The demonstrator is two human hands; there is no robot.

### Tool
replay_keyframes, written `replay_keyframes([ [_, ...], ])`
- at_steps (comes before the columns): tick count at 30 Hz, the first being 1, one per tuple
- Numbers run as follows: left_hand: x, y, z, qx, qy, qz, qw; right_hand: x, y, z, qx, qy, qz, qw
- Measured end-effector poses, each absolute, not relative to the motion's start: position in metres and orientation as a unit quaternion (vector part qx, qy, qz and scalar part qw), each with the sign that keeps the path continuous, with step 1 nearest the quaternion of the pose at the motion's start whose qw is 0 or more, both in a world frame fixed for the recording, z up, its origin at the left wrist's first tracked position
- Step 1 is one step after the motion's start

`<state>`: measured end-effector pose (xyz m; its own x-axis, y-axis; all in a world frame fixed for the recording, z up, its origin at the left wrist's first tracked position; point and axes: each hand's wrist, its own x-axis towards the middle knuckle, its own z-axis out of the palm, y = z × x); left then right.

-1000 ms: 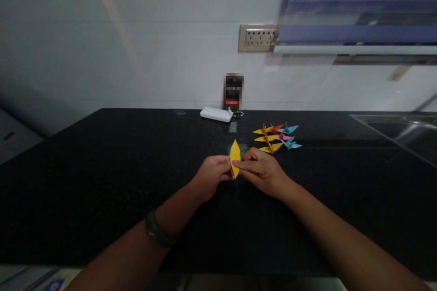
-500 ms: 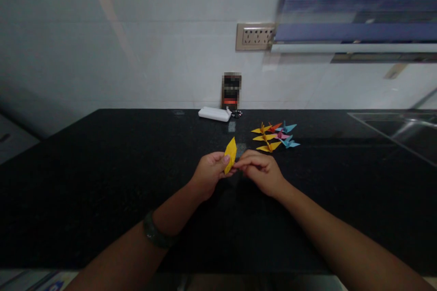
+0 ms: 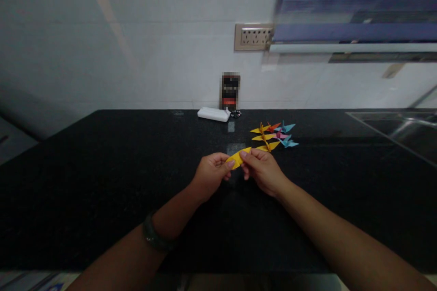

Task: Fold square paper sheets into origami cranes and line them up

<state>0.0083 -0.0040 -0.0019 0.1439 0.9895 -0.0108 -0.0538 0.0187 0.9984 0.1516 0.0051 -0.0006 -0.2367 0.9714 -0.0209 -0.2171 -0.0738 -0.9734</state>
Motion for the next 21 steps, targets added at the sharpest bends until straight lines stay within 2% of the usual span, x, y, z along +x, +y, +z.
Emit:
replay_keyframes([
  [5, 0.0074, -0.006, -0.0013, 0.512, 0.413, 0.482, 0.579, 0.1516, 0.003, 0.0015, -0.321, -0.377, 0.771, 0.4],
  [9, 0.0067, -0.0072, 0.0, 0.524, 0.391, 0.482, 0.582, 0.1492, -0.0008, 0.0032, -0.333, -0.373, 0.794, 0.346],
  [11, 0.007, -0.0073, 0.0005, 0.523, 0.396, 0.484, 0.579, 0.1467, -0.0017, 0.0011, -0.364, -0.402, 0.756, 0.368],
  [15, 0.0091, -0.0064, -0.0014, 0.491, 0.424, 0.505, 0.569, 0.1431, -0.0018, -0.0042, -0.418, -0.477, 0.593, 0.496],
  [18, 0.0102, -0.0054, -0.0034, 0.464, 0.424, 0.526, 0.573, 0.1437, -0.0029, -0.004, -0.437, -0.56, 0.497, 0.498],
  [21, 0.0099, -0.0048, -0.0045, 0.46, 0.422, 0.535, 0.57, 0.1452, -0.0044, -0.0022, -0.432, -0.613, 0.455, 0.481],
])
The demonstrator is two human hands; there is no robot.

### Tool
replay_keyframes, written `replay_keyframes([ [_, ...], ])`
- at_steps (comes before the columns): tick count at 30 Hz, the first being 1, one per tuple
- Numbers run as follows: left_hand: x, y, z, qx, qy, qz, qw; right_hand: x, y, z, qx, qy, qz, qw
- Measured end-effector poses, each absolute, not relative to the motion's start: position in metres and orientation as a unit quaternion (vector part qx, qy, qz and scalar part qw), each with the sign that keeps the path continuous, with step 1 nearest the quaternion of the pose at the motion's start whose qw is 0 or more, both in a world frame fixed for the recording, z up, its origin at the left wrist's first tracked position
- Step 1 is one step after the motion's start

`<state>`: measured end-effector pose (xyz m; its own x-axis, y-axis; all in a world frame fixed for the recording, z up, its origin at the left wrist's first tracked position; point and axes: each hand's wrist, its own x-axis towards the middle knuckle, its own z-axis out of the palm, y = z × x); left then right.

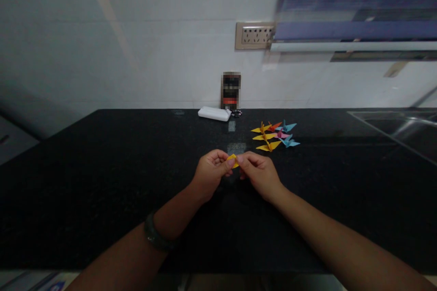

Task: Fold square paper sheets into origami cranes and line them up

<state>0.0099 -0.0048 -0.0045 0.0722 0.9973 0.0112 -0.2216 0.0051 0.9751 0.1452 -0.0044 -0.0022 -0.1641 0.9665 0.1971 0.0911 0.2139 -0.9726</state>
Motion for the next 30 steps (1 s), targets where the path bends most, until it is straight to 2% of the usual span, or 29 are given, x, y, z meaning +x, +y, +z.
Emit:
replay_keyframes([
  [8, 0.008, -0.0018, -0.0073, 0.461, 0.445, 0.54, 0.545, 0.1476, 0.0002, -0.0076, -0.421, -0.641, 0.43, 0.477],
  [18, 0.0025, 0.0014, -0.0104, 0.633, 0.456, 0.518, 0.351, 0.152, 0.0035, -0.0059, -0.432, -0.706, 0.376, 0.416],
  [24, 0.006, -0.0039, -0.0053, 0.61, 0.5, 0.519, 0.329, 0.1507, 0.0022, -0.0059, -0.432, -0.702, 0.391, 0.41],
  [30, 0.0054, -0.0029, -0.007, 0.597, 0.503, 0.505, 0.368, 0.1478, 0.0008, -0.0086, -0.426, -0.665, 0.448, 0.42],
])
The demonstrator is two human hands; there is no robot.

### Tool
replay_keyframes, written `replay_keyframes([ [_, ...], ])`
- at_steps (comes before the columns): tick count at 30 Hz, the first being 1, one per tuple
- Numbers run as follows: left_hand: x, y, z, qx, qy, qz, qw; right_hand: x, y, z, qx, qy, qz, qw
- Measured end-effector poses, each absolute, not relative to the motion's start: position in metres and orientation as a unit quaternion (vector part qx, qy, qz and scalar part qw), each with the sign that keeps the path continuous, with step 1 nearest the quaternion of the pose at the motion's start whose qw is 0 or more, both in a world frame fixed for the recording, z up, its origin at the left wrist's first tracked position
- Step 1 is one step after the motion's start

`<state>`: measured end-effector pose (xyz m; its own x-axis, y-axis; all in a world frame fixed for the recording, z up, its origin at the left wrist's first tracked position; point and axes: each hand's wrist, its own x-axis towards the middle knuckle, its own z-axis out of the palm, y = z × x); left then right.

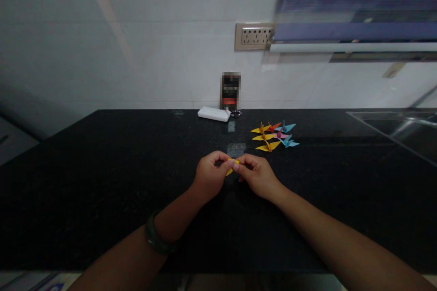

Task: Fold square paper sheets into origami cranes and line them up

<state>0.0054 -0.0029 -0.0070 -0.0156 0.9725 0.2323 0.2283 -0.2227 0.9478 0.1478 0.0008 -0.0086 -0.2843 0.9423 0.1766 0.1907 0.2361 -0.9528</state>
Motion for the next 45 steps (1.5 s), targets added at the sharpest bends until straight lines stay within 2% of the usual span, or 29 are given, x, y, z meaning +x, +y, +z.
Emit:
replay_keyframes([
  [6, 0.0062, -0.0048, -0.0027, 0.567, 0.461, 0.509, 0.455, 0.1523, 0.0006, -0.0016, -0.402, -0.713, 0.4, 0.412],
  [12, 0.0104, -0.0078, 0.0015, 0.466, 0.448, 0.533, 0.546, 0.1516, 0.0015, -0.002, -0.403, -0.646, 0.5, 0.412],
  [15, 0.0107, -0.0073, -0.0001, 0.458, 0.453, 0.498, 0.581, 0.1526, 0.0025, -0.001, -0.419, -0.624, 0.491, 0.44],
  [22, 0.0075, -0.0044, -0.0024, 0.498, 0.482, 0.458, 0.557, 0.1536, 0.0071, -0.0015, -0.416, -0.57, 0.511, 0.491],
  [28, 0.0066, -0.0018, -0.0041, 0.566, 0.512, 0.471, 0.443, 0.1519, 0.0088, -0.0029, -0.427, -0.559, 0.523, 0.482],
  [37, 0.0084, -0.0029, -0.0015, 0.469, 0.48, 0.474, 0.57, 0.1497, 0.0045, -0.0029, -0.404, -0.551, 0.522, 0.51],
  [45, 0.0072, -0.0019, -0.003, 0.406, 0.442, 0.46, 0.655, 0.1525, 0.0008, 0.0017, -0.356, -0.581, 0.546, 0.488],
])
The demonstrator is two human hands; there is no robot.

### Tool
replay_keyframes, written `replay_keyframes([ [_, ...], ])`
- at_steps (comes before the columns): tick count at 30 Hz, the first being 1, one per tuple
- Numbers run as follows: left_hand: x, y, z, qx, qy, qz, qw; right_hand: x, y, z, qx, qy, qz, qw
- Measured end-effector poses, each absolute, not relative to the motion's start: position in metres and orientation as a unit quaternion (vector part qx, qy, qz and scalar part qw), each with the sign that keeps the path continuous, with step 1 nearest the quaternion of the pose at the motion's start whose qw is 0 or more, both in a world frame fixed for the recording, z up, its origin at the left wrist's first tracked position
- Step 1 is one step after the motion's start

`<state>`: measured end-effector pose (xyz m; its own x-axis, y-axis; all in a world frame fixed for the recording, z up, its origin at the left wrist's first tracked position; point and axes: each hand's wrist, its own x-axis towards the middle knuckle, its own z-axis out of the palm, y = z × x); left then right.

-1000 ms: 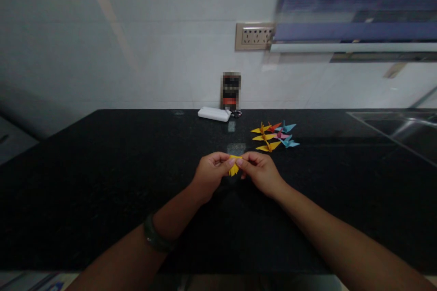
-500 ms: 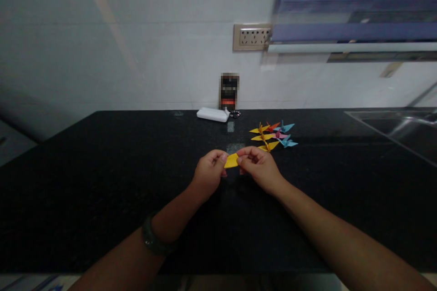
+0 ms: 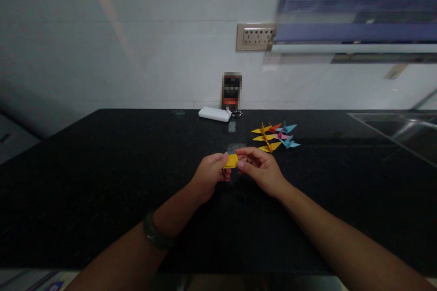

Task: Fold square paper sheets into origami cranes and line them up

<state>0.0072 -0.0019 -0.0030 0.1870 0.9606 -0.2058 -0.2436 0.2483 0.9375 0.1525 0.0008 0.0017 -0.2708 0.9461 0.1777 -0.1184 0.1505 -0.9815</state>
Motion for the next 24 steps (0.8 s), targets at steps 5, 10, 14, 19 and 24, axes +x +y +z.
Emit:
replay_keyframes([
  [5, 0.006, -0.002, -0.005, 0.389, 0.414, 0.463, 0.68, 0.153, 0.001, 0.002, -0.332, -0.584, 0.56, 0.484],
  [10, 0.007, -0.002, -0.005, 0.395, 0.42, 0.462, 0.674, 0.153, 0.003, -0.001, -0.346, -0.584, 0.553, 0.484],
  [14, 0.009, -0.001, -0.005, 0.477, 0.473, 0.448, 0.59, 0.153, 0.005, -0.004, -0.372, -0.59, 0.532, 0.48],
  [19, 0.006, 0.001, -0.007, 0.606, 0.486, 0.497, 0.387, 0.154, 0.009, -0.008, -0.4, -0.609, 0.489, 0.479],
  [24, -0.001, 0.0, -0.003, 0.762, 0.412, 0.481, 0.133, 0.156, 0.011, -0.012, -0.394, -0.665, 0.408, 0.487],
])
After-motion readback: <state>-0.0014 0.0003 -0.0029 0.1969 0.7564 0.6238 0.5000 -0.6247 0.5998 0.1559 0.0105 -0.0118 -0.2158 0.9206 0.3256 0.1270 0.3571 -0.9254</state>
